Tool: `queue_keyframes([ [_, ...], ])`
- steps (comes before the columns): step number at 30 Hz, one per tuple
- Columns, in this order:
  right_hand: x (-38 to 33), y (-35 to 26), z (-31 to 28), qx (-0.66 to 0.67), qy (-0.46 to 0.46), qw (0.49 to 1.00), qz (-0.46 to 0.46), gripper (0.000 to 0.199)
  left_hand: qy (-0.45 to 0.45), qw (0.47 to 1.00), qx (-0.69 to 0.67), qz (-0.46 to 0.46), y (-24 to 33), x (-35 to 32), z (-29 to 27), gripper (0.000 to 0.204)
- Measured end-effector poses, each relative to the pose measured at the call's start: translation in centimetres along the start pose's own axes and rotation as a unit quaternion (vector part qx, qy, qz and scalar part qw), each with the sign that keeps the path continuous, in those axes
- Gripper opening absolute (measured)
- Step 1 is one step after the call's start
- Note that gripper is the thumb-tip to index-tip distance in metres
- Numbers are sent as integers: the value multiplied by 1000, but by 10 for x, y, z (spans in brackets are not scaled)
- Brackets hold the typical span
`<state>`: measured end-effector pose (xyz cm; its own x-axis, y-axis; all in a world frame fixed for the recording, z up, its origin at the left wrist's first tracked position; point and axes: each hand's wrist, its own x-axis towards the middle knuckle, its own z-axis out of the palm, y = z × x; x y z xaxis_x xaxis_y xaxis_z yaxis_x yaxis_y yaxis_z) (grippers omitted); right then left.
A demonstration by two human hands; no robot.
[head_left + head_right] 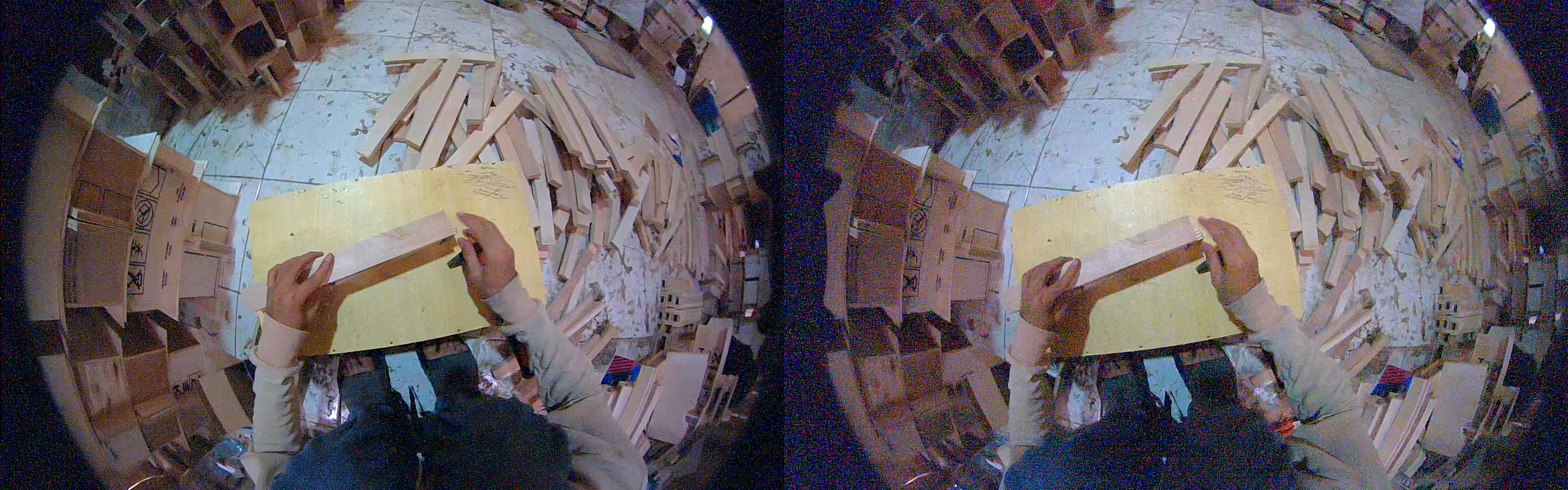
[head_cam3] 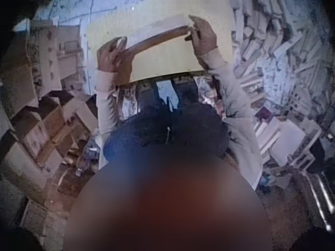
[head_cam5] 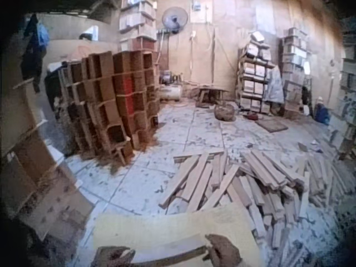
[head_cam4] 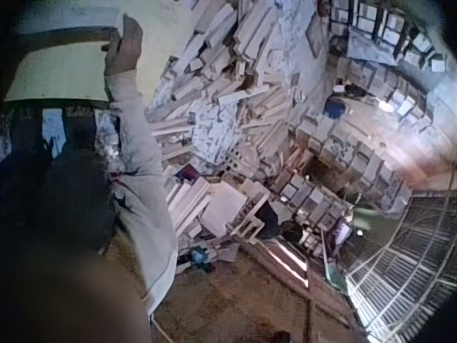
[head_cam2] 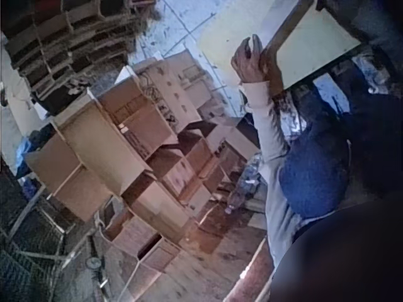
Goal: The person repeatedly hammers small wooden planks on a yellow workbench using a hammer. They pick up planks, position them, strike them, and set them aside, continuing this cycle throughout the clip.
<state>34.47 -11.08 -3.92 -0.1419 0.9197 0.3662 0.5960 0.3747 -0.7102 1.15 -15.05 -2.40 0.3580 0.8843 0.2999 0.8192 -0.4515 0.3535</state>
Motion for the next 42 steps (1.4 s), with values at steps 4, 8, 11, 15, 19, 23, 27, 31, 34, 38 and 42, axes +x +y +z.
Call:
queue_keyframes([
  [4,-6,9,22,-32,35,999,-27,25,-6,999,-42,-14,-11,-16,11,52],
  [8,-6,11,28,-58,60,995,-53,23,63,986,125,-95,-11,-54,-4,57],
  [11,-6,2,29,-19,66,997,-23,27,117,956,194,-188,-5,-90,-11,52],
  [15,3,-13,31,42,43,998,29,34,168,942,-15,-291,-5,-112,-4,46],
  [19,16,-12,27,-76,-40,996,-31,34,217,910,-103,-338,-10,-110,-4,40],
  [23,14,-5,27,-53,17,998,-41,34,233,929,-58,-282,-10,-109,-2,36],
  [27,3,-5,36,-58,83,995,-23,33,266,920,39,-285,-4,-112,7,29],
  [31,-2,-7,41,-52,98,994,13,29,283,893,-14,-349,1,-116,12,30],
  [34,0,-6,40,-30,112,993,-33,26,313,895,-22,-317,-6,-117,11,31],
  [38,6,-2,44,-12,102,995,-12,23,329,905,2,-270,-29,-114,12,30],
  [42,9,3,50,7,111,994,-9,21,328,879,-72,-337,-49,-114,12,27],
])
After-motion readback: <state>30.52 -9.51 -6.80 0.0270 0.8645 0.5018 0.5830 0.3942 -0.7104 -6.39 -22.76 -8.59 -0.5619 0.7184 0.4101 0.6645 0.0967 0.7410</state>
